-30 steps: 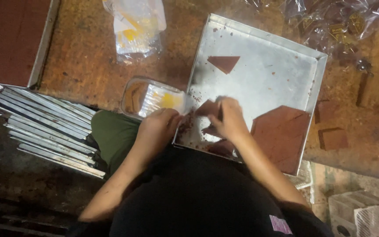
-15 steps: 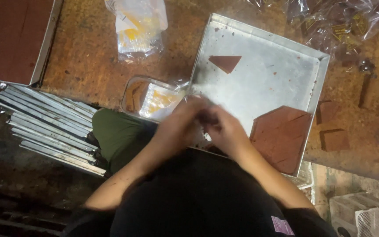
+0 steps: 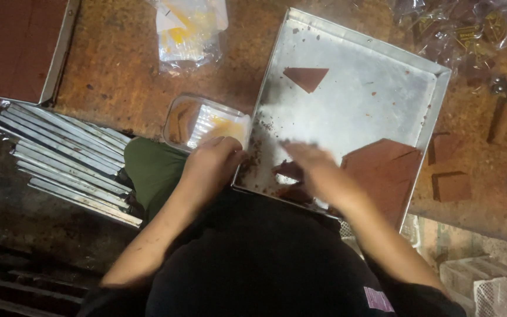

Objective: The person takes individual pieces of brownie from a square tray and places them into plastic bags using a piece of paper to handle them.

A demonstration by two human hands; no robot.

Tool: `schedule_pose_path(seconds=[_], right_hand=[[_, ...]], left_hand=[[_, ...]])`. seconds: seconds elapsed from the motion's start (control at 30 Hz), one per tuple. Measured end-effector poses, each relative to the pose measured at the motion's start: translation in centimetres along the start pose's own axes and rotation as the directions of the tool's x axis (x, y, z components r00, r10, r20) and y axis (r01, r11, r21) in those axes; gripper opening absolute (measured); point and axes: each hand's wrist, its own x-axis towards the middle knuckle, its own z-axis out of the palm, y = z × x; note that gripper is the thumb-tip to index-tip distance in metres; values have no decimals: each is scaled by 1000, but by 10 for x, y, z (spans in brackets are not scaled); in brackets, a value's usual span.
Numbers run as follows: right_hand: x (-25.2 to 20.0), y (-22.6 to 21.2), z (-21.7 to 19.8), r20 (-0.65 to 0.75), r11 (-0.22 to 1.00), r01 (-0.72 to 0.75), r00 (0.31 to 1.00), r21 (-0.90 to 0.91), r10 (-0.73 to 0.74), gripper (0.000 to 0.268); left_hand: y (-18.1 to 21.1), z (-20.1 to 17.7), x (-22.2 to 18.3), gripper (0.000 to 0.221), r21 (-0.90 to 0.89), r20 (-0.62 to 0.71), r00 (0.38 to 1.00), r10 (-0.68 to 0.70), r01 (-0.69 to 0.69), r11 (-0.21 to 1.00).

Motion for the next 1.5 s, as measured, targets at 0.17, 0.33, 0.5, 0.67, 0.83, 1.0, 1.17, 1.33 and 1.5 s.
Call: schedule_pose_path(seconds=[0.17, 0.33, 0.5, 0.67, 0.83, 1.0, 1.17, 1.33, 1.5], right_hand=[[-14, 7, 14, 277, 979, -185, 940, -82, 200, 39], [-4, -21, 6, -109, 834, -292, 918, 468, 382, 38], [17, -78, -3, 75, 828, -355, 930, 433, 359, 48], [7, -46, -27, 174, 747, -557, 828, 363, 533, 36], [10, -35, -66, -279, 908, -139, 924, 395, 263, 40], [-17, -49, -28, 166, 927, -72, 986, 369, 10, 60], [-29, -21, -17, 481, 967, -222, 866, 125, 137, 53], [-7, -25, -15, 85, 884, -350, 936, 310, 340, 51], [17, -71, 9, -194, 892, -28, 972, 451, 129, 36]], left_hand=[[-8, 15, 3, 13, -156, -70, 994, -85, 73, 985], [42, -7, 14, 30, -257, 1, 999, 38, -36, 966], [59, 5, 24, 58, -389, -88, 973, 212, -230, 892], [87, -6, 6, 36, -457, 36, 942, 335, -282, 843], [-4, 46, 6, 50, 14, -74, 989, 132, -131, 991], [-9, 15, -5, 17, -28, 16, 1000, -23, 23, 999], [-16, 16, 4, 8, -303, 4, 989, -145, 139, 943], [-2, 15, 13, 16, -448, -40, 976, -215, 175, 877], [23, -5, 22, 45, -511, -90, 996, 16, -60, 858]])
